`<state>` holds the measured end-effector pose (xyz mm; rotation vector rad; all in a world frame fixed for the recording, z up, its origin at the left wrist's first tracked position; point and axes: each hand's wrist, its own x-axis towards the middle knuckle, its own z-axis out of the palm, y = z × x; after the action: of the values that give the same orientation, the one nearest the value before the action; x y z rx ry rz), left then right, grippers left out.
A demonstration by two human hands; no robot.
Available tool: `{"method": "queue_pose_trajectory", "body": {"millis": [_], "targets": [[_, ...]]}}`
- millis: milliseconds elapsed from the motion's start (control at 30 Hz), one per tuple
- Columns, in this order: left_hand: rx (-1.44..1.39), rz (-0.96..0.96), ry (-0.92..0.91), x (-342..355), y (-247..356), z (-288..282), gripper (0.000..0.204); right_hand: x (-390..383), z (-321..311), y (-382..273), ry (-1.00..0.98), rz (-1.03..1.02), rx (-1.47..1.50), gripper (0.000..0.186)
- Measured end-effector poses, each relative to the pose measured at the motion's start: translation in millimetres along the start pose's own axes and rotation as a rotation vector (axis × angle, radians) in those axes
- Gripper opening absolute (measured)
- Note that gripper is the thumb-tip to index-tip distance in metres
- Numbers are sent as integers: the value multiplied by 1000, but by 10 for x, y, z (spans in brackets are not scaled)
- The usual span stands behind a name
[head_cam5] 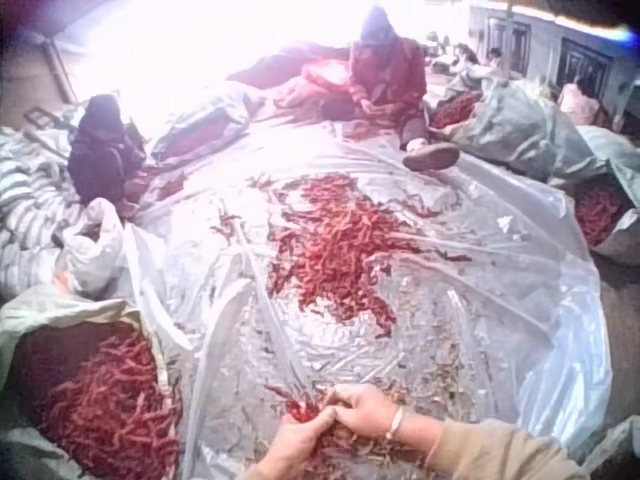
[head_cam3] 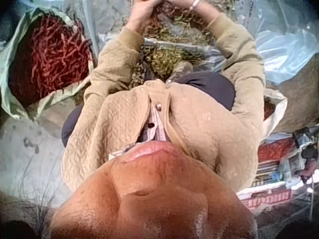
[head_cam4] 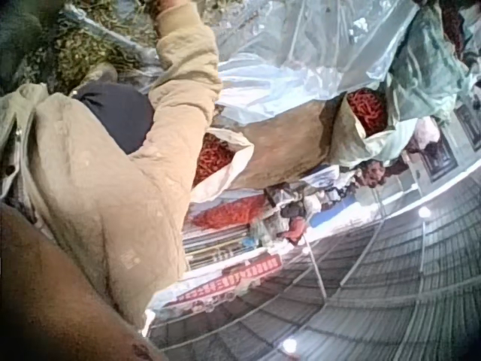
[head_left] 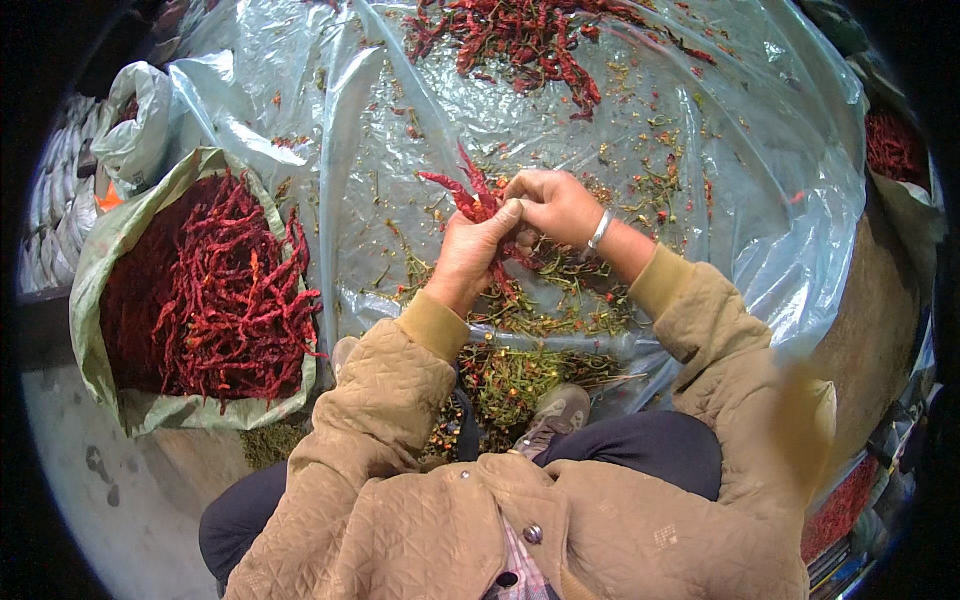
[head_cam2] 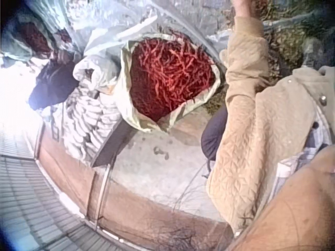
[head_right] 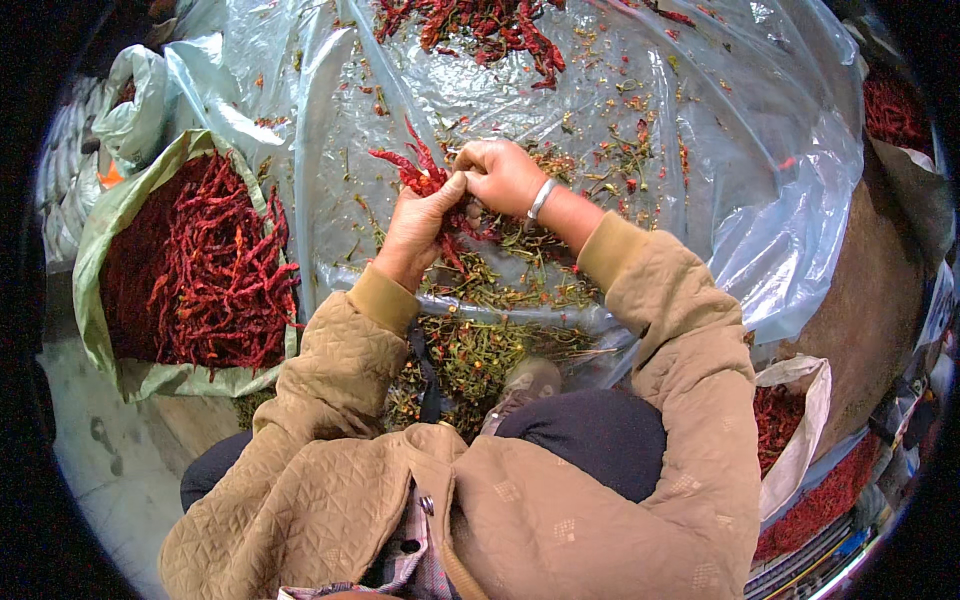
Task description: The person sits on a plastic sheet and removes stems from dried red chilies by hand. The de-stemmed chilies are placed into a sack, while the stems are discarded onto the sheet.
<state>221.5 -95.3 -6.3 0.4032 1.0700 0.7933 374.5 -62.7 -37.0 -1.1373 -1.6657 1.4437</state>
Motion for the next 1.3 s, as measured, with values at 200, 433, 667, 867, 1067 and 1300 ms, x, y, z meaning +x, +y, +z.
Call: {"method": "queue_pose_trajectory", "body": {"millis": [200, 433, 667, 867, 1067, 1300], "targets": [[42, -26, 2, 58, 81, -200, 16, 403, -799, 245, 503, 261, -475, 32], [-117, -69, -10, 117, 121, -230, 15, 304, -1081, 792, 455, 390, -547, 30], [-121, -76, 1, 240, 75, -118, 9, 599, -1390, 717, 602, 298, -487, 29], [-134, -12, 42, 235, 182, -99, 14, 791, -1276, 843, 449, 464, -794, 34], [5, 144, 56, 431, 275, 118, 15, 188, -761, 4, 415, 332, 48, 24], [116, 224, -48, 390, 277, 559, 14, -125, -247, -517, 402, 191, -222, 18]]}}
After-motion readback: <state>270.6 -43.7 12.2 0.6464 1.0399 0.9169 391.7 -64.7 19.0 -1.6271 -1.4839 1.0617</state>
